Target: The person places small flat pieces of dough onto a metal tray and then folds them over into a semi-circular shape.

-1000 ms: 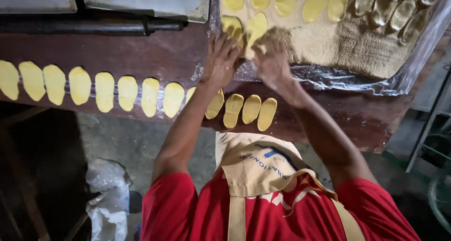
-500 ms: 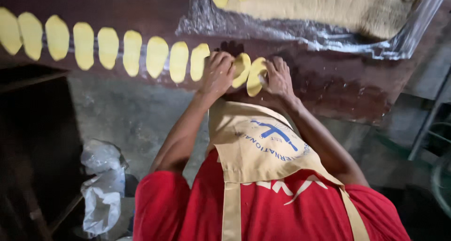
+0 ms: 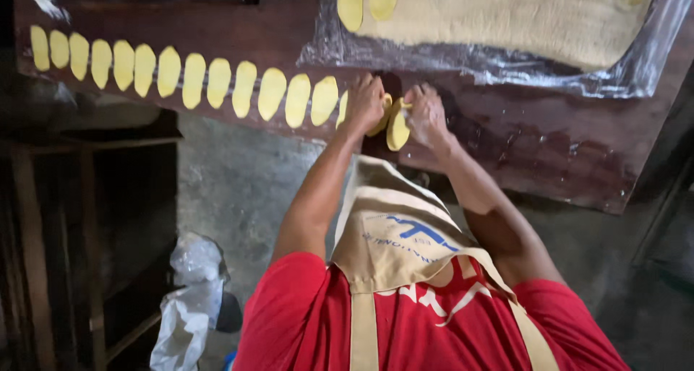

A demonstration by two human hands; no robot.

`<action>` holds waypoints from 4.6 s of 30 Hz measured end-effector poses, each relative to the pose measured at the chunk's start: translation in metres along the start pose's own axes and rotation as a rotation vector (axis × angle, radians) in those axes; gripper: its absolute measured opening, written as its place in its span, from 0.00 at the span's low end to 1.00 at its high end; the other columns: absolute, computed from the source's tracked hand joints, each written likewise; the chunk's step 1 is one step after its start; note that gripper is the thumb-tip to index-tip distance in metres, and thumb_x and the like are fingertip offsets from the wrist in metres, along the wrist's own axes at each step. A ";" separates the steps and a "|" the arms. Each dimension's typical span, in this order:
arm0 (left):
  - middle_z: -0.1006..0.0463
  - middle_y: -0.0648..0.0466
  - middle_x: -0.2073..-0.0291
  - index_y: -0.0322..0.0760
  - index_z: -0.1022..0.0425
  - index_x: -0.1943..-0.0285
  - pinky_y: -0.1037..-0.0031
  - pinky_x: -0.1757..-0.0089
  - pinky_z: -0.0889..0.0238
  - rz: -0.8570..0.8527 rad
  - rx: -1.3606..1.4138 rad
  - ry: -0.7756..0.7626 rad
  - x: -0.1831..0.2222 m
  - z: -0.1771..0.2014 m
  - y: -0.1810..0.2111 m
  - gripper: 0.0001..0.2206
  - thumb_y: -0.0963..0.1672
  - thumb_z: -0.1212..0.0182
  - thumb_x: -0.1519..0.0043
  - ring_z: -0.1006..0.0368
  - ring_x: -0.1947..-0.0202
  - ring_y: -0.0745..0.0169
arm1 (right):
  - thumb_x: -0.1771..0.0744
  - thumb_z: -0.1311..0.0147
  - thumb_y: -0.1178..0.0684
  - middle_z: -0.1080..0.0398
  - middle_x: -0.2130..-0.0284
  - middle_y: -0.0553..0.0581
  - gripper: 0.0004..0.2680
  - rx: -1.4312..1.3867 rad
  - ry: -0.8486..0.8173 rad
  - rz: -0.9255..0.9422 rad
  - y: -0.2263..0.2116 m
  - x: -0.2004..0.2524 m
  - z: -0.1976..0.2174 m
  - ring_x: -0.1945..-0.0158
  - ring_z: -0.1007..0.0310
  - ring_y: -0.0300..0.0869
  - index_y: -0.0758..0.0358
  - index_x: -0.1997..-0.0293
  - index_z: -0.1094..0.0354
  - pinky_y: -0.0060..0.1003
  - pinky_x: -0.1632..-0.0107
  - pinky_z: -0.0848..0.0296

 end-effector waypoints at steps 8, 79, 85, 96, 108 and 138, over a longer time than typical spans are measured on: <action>0.19 0.50 0.54 0.47 0.21 0.47 0.46 0.43 0.35 -0.001 0.164 -0.255 0.048 0.043 0.021 0.09 0.49 0.42 0.29 0.22 0.45 0.41 | 0.35 0.33 0.55 0.30 0.62 0.59 0.05 -0.234 0.019 -0.069 -0.062 0.038 0.054 0.55 0.24 0.61 0.54 0.58 0.22 0.52 0.53 0.25; 0.22 0.56 0.63 0.51 0.22 0.49 0.52 0.54 0.30 -0.420 0.312 -0.273 0.073 0.125 -0.084 0.08 0.46 0.33 0.36 0.21 0.58 0.45 | 0.33 0.34 0.48 0.21 0.56 0.58 0.10 -0.231 0.039 -0.431 -0.198 0.027 0.042 0.51 0.20 0.61 0.48 0.46 0.23 0.55 0.47 0.21; 0.22 0.50 0.61 0.49 0.21 0.49 0.49 0.52 0.31 -0.357 0.540 -0.274 0.000 0.127 0.011 0.08 0.45 0.32 0.36 0.23 0.55 0.37 | 0.32 0.34 0.55 0.23 0.58 0.59 0.09 -0.052 0.264 -0.205 -0.129 0.012 0.151 0.52 0.22 0.61 0.55 0.47 0.22 0.55 0.46 0.24; 0.24 0.54 0.38 0.61 0.15 0.37 0.47 0.40 0.44 -0.556 0.028 0.135 -0.158 0.024 0.145 0.17 0.45 0.39 0.34 0.30 0.39 0.44 | 0.28 0.33 0.50 0.29 0.37 0.60 0.11 0.410 0.398 0.198 0.076 -0.048 0.186 0.36 0.29 0.53 0.55 0.38 0.23 0.55 0.34 0.34; 0.21 0.51 0.56 0.39 0.25 0.52 0.61 0.57 0.24 0.175 0.230 0.475 -0.169 0.107 -0.086 0.08 0.40 0.36 0.38 0.29 0.52 0.53 | 0.28 0.34 0.55 0.26 0.49 0.63 0.08 0.008 0.235 -0.063 0.031 0.031 0.170 0.45 0.30 0.59 0.60 0.44 0.25 0.57 0.41 0.36; 0.17 0.53 0.76 0.32 0.19 0.65 0.84 0.83 0.31 -0.334 0.801 0.338 -0.182 0.130 -0.088 0.09 0.31 0.39 0.38 0.26 0.84 0.73 | 0.30 0.33 0.59 0.23 0.51 0.56 0.08 0.044 0.294 -0.162 -0.051 -0.013 0.169 0.48 0.27 0.54 0.57 0.44 0.23 0.53 0.41 0.35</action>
Point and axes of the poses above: each hand's wrist, its own x-axis away from the middle knuckle, its own z-axis out of the back of the hand, y = z × x, the point moved 4 cm from there along -x, towards the middle knuckle
